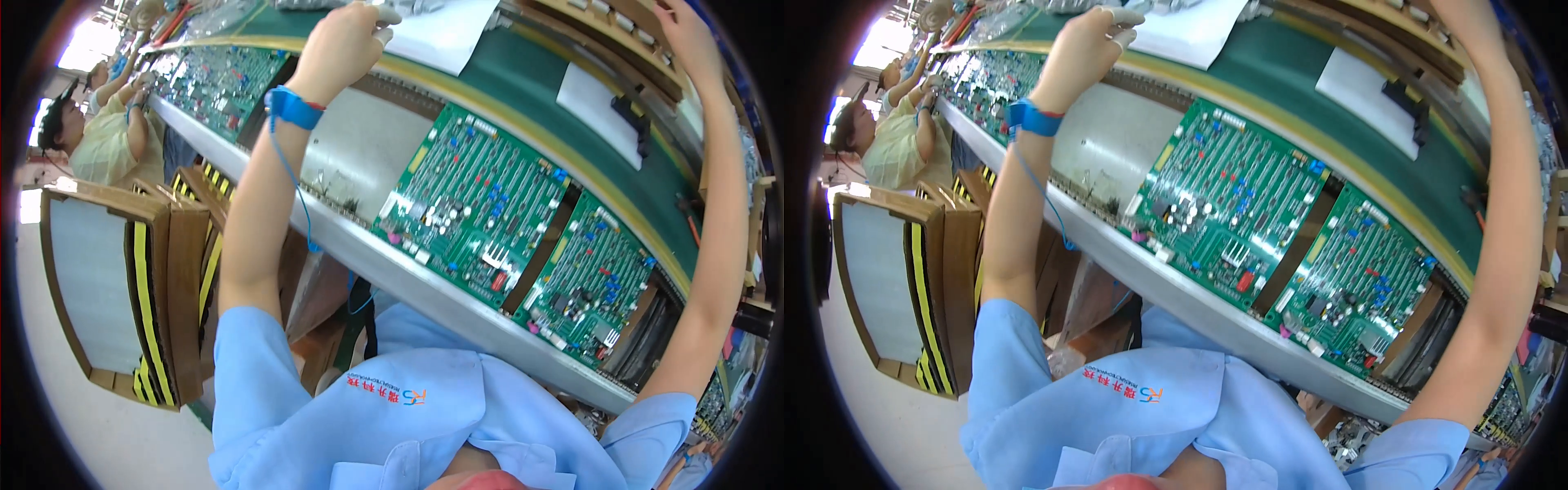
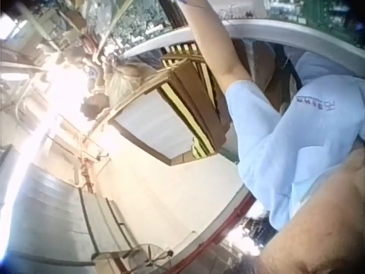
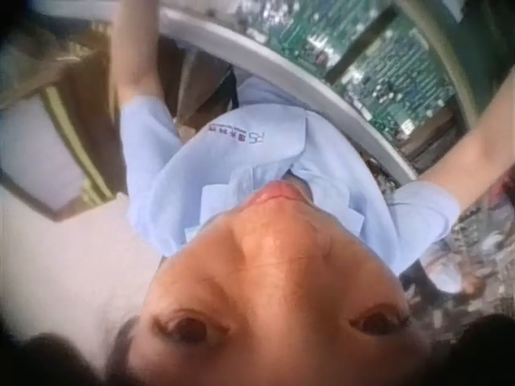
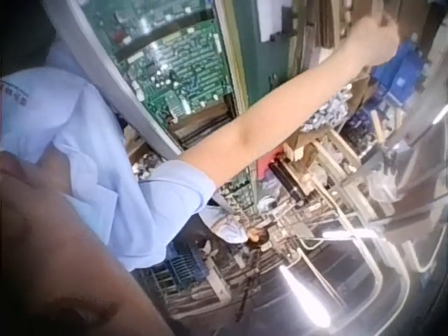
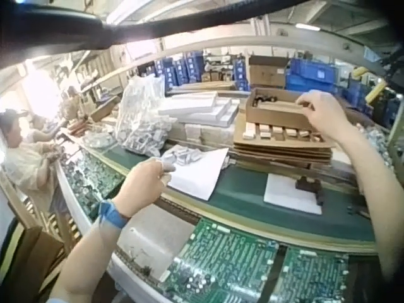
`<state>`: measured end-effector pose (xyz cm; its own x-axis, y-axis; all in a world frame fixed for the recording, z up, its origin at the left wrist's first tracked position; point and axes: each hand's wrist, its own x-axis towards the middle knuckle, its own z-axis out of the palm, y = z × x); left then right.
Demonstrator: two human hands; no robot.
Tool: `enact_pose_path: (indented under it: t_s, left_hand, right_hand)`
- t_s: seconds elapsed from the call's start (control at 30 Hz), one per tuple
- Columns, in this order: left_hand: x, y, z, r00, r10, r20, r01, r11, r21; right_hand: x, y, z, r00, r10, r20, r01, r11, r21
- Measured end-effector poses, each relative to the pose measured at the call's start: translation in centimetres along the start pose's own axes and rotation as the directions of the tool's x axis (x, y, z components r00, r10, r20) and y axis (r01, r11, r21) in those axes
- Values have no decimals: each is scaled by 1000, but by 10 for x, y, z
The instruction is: The person installs electronic components, including transformers and capacitors, onto printed circuit boards by hand on an assembly line.
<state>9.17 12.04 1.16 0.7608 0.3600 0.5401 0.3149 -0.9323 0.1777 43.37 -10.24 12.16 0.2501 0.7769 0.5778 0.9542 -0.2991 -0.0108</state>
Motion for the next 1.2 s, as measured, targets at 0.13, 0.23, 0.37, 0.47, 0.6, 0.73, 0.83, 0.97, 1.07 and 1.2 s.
enact_pose_path:
  t_s: [0.13, 0.23, 0.37, 0.47, 0.6, 0.73, 0.83, 0.97, 1.07, 1.2]
  left_hand:
    - [20, -26, 47, 988, -151, 15, 151, 988, 32]
    - [29, -31, 55, 976, -219, -10, 219, 971, 98]
    - [47, -47, 74, 973, -214, 89, 180, 941, 287]
    - [51, -50, 79, 970, -191, 152, 145, 952, 270]
    - [63, -77, 79, 971, -100, 216, 85, 993, 79]
    - [67, -91, 74, 946, -107, 305, 116, 993, -12]
    - [57, -89, 74, 954, -139, 266, 147, 989, -8]
    - [48, -81, 79, 964, 65, 257, -163, 909, 383]
    - [51, -58, 75, 933, 25, 359, -186, 889, 420]
    - [42, -71, 78, 984, -13, 179, -33, 967, 251]
  right_hand:
    - [55, 80, 59, 879, 228, 418, -172, 971, -168]
    - [72, 68, 65, 851, 115, 512, -223, 963, 154]
    - [96, 65, 69, 719, 370, 588, -467, 884, 15]
    - [105, 59, 83, 653, 431, 623, -519, 854, -47]
    - [129, 55, 125, 741, 230, 631, -400, 906, 140]
    - [146, 28, 132, 763, -137, 632, -299, 792, 532]
    - [165, 4, 130, 617, 162, 770, -531, 807, 256]
    - [175, 27, 165, 719, 152, 679, -349, 923, 163]
    - [180, 55, 183, 832, -305, 464, 330, 943, 27]
    - [151, 46, 150, 786, 385, 484, -614, 579, 537]
